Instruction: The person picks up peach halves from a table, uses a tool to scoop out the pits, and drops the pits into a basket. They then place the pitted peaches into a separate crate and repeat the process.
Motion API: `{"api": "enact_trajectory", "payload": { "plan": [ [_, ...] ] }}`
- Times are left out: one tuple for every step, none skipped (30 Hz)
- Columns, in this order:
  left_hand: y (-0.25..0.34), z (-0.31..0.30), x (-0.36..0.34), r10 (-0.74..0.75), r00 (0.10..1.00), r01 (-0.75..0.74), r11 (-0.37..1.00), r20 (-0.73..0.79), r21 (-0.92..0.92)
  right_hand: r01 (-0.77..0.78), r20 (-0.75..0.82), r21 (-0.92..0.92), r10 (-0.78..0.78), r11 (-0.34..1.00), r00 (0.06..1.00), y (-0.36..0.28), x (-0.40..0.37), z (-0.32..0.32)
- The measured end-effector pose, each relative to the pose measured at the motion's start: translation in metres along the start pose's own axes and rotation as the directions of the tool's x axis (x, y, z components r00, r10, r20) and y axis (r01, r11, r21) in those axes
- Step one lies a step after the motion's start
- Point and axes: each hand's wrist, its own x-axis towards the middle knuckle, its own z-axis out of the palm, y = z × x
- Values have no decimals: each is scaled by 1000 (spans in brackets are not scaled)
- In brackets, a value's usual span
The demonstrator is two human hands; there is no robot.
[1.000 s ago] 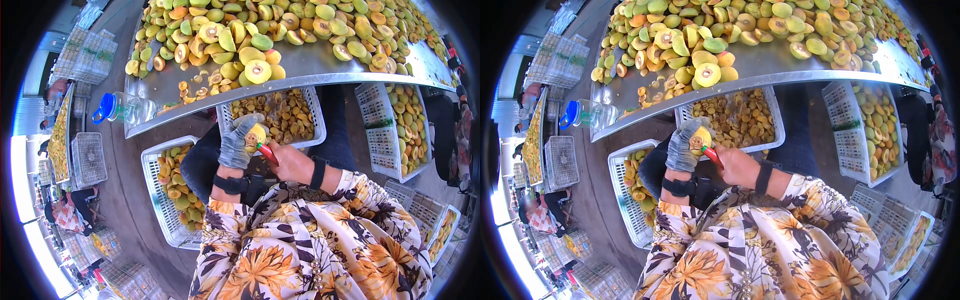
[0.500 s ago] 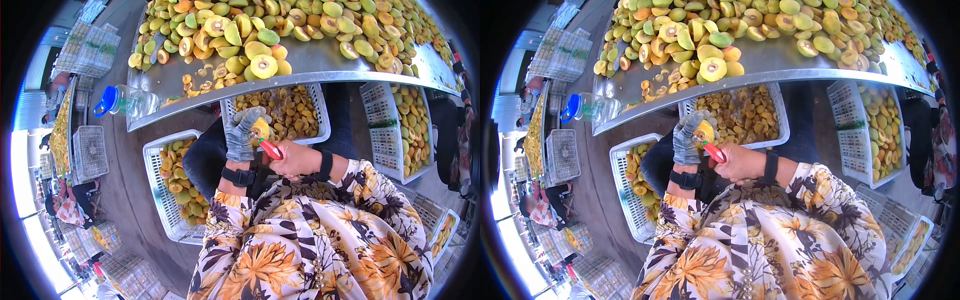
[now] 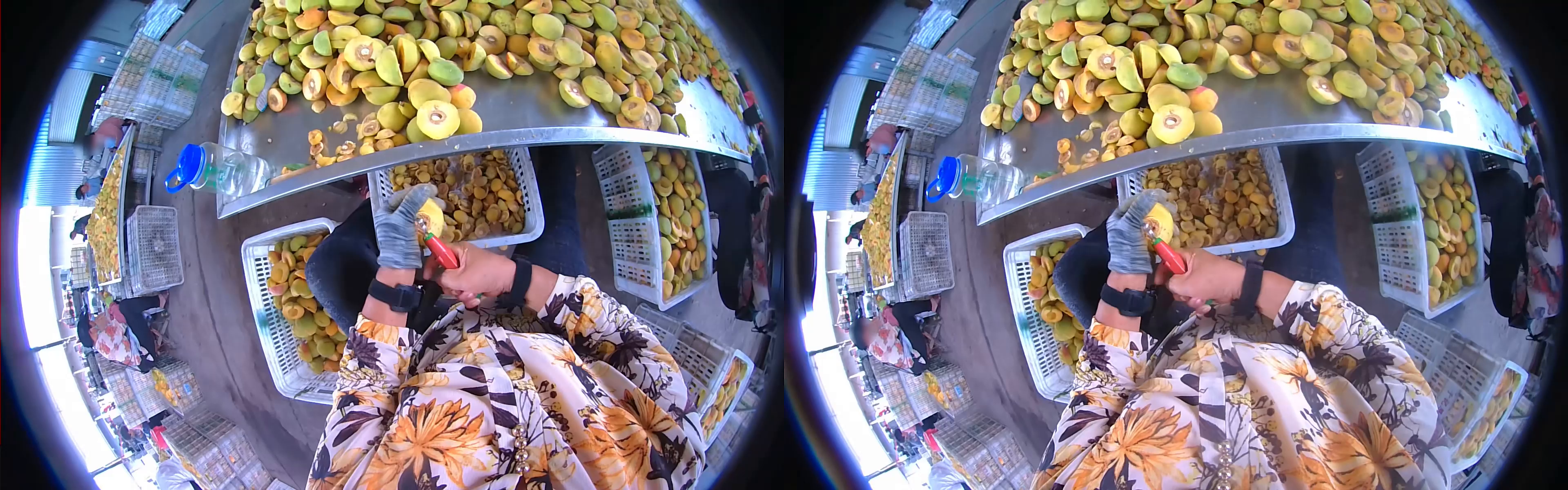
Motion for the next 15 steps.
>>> {"api": "enact_trajectory", "payload": {
  "plan": [
    [8,1,-3,-232,964,247,963,128,-113,40,-60,-187,-52,982,997,0,1,0],
    [9,-2,1,-291,942,311,945,165,-106,40,-57,-189,-52,981,997,-1,0,2],
    [8,-3,1,-289,943,308,946,165,-104,3,-11,-76,-4,997,1000,-3,-2,3],
    [8,-3,2,-282,942,307,943,182,-128,-37,39,35,36,999,999,-6,-3,3],
    [8,-1,1,-278,940,310,938,196,-154,-38,40,34,37,999,999,-5,-3,1],
    [9,1,1,-276,943,310,932,187,-186,-40,144,169,16,985,989,-4,-3,-2],
    [10,4,2,-272,944,305,934,185,-186,-55,245,298,-21,953,969,-6,-3,-6],
    [11,11,1,-191,978,206,955,87,-213,-55,248,296,-22,954,968,-8,-3,-8],
    [13,18,0,-108,994,102,968,-13,-229,-37,254,291,-40,956,966,-11,-4,-11],
    [16,26,1,9,996,-25,981,-84,-194,-21,260,287,-57,958,964,-11,-6,-13],
    [14,11,6,-146,989,136,938,-6,-320,54,294,288,-142,956,945,-12,-14,-13],
    [21,6,2,-142,989,124,941,-35,-314,99,342,304,-206,947,917,-16,-21,-18],
    [27,2,-2,-140,988,114,945,-64,-308,143,386,325,-269,935,882,-19,-27,-24],
    [22,-13,3,-56,978,-3,960,-200,-281,191,342,378,-329,906,880,-20,-29,-30],
    [30,-25,-4,-77,972,14,963,-223,-270,220,222,352,-309,910,925,-23,-31,-32]
  ]
}}
